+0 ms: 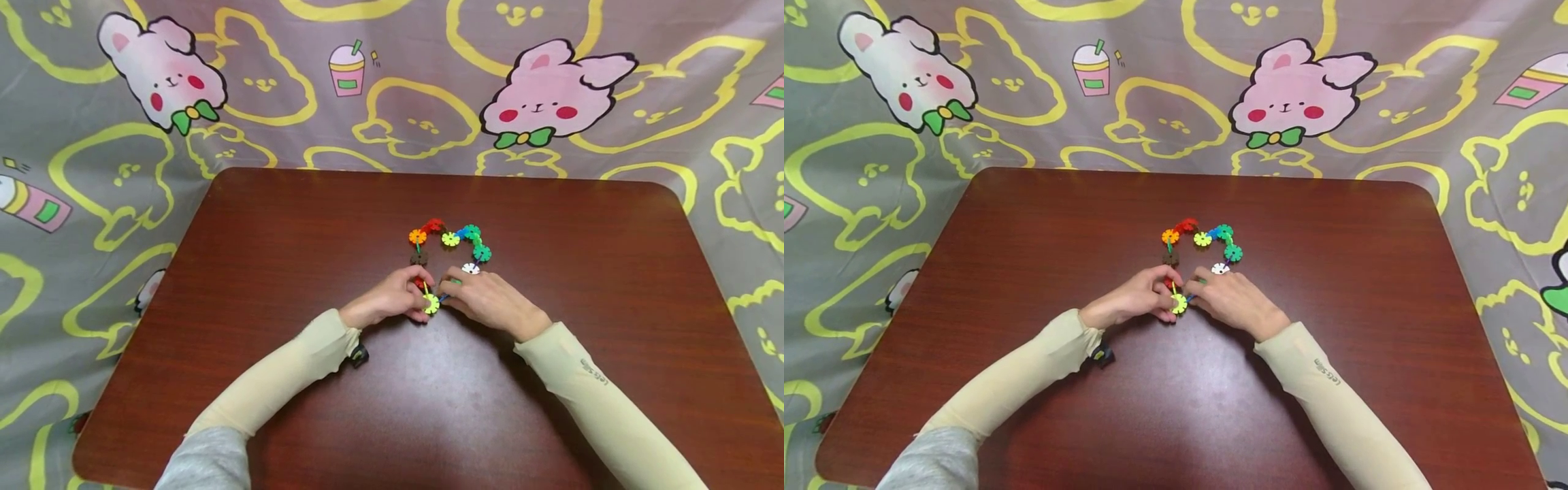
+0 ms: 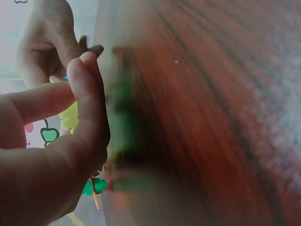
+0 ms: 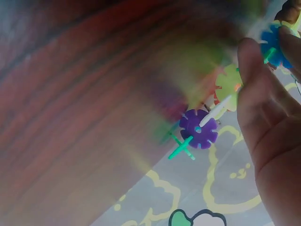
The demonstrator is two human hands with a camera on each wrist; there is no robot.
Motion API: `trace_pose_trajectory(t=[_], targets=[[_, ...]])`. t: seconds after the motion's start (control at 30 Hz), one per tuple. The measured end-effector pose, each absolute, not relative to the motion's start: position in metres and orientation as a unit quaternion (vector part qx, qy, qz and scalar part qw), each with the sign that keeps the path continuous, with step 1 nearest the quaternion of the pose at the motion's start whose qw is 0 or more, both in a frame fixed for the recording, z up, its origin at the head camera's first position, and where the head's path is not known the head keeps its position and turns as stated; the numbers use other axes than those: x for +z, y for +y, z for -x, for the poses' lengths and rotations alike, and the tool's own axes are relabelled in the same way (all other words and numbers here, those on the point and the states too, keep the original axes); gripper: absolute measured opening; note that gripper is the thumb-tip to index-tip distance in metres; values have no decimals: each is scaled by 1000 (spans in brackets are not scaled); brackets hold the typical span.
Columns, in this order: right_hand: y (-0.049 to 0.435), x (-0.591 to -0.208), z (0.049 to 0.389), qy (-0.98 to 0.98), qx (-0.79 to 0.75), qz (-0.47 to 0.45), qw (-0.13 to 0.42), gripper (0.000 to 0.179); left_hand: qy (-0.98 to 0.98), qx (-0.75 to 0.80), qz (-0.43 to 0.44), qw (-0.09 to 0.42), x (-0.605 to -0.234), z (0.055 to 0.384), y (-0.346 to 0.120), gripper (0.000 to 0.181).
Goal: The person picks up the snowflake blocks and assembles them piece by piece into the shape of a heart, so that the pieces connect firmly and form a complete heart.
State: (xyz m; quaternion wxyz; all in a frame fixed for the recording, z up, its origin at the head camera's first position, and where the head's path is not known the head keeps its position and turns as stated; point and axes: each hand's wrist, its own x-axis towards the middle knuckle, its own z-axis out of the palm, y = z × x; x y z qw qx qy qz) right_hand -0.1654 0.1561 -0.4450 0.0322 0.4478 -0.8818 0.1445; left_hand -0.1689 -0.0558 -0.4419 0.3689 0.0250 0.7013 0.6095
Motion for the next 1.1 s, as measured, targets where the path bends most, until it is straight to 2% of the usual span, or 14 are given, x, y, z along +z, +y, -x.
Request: trace_pose_trajectory(t=[0.23, 0.5, 1.1], targets=[[155, -446, 165, -881, 179, -437, 7, 22, 700, 614, -25, 364, -443, 169, -55, 35], [156, -447, 164, -888, 161, -431, 25, 8, 703, 612, -18, 363, -441, 167, -54, 37], [155, -449, 164, -879, 211, -428, 10, 17, 712, 603, -4, 360, -442, 170, -54, 35]])
